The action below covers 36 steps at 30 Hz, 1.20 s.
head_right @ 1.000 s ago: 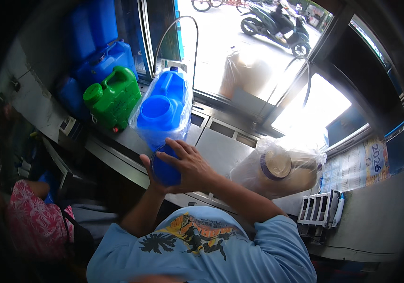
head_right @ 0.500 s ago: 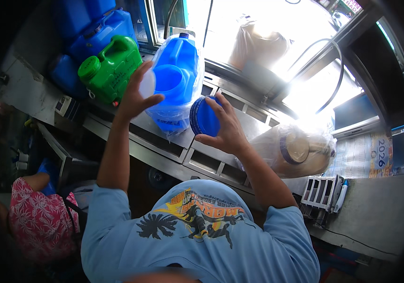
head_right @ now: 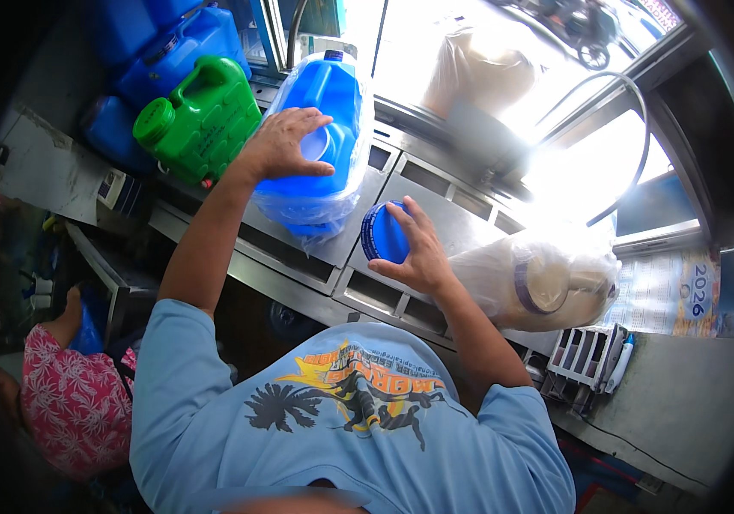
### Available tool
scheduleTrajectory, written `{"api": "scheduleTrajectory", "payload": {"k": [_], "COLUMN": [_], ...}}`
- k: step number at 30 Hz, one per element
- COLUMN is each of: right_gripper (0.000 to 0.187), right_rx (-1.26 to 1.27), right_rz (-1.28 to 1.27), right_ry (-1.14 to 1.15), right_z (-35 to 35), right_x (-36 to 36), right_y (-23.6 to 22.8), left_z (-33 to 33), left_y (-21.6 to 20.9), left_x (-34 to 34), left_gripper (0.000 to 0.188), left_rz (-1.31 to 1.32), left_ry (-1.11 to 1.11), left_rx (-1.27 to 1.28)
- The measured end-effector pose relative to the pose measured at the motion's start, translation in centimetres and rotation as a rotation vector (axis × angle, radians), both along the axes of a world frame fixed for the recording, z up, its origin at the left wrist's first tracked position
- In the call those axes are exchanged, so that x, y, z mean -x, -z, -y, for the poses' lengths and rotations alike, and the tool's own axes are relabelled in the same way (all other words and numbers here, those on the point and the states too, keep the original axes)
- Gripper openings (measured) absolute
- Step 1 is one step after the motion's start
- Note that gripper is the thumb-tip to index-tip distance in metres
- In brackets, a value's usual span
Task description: The person places a white plastic container into a clear plastic bag, ties the bag, and passes it through a service window. They then fill a blue plastic container with water from a tap, secure its lid, place it in a plastic bag, tie the bag, and pass it through the window.
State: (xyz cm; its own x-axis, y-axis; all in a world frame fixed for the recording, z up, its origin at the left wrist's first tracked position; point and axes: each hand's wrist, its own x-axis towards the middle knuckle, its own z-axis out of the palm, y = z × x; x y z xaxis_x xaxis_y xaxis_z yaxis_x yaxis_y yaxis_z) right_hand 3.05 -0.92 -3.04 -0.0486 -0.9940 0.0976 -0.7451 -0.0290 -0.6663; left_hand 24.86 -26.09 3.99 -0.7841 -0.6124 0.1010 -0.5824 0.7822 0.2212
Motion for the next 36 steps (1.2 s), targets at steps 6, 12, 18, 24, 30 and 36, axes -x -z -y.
{"api": "scheduleTrajectory", "payload": {"k": [6, 12, 18, 24, 30, 36], "right_gripper": [0.104, 0.105, 0.106, 0.102, 0.107, 0.104], "right_rx": [0.064, 0.107, 0.108, 0.231, 0.139, 0.153], "right_rz": [0.045, 0.081, 0.192, 0.337, 0.508, 0.058], "right_ry": [-0.034, -0.025, 0.028, 0.011, 0.006, -0.118], "right_z": [3.1, 4.7, 5.0, 8.8, 12.4, 16.0], "right_x": [-0.3, -0.3, -0.3, 0.2, -0.2, -4.1], "right_y": [0.1, 0.2, 0.7, -1.9, -5.9, -8.9], "left_z": [-0.3, -0.8, -0.1, 0.4, 0.7, 2.3], "left_y": [0.2, 0.5, 1.3, 1.6, 1.1, 3.0], "left_x": [0.4, 0.8, 0.7, 0.5, 0.2, -4.5], "left_gripper": [0.087, 0.084, 0.085, 0.079, 0.074, 0.112], "left_rz": [-0.001, -0.004, -0.022, -0.107, -0.156, -1.300], "left_ry": [-0.039, -0.064, -0.035, -0.034, -0.022, -0.167], "left_rx": [0.027, 0.094, 0.109, 0.052, -0.056, -1.146]}}
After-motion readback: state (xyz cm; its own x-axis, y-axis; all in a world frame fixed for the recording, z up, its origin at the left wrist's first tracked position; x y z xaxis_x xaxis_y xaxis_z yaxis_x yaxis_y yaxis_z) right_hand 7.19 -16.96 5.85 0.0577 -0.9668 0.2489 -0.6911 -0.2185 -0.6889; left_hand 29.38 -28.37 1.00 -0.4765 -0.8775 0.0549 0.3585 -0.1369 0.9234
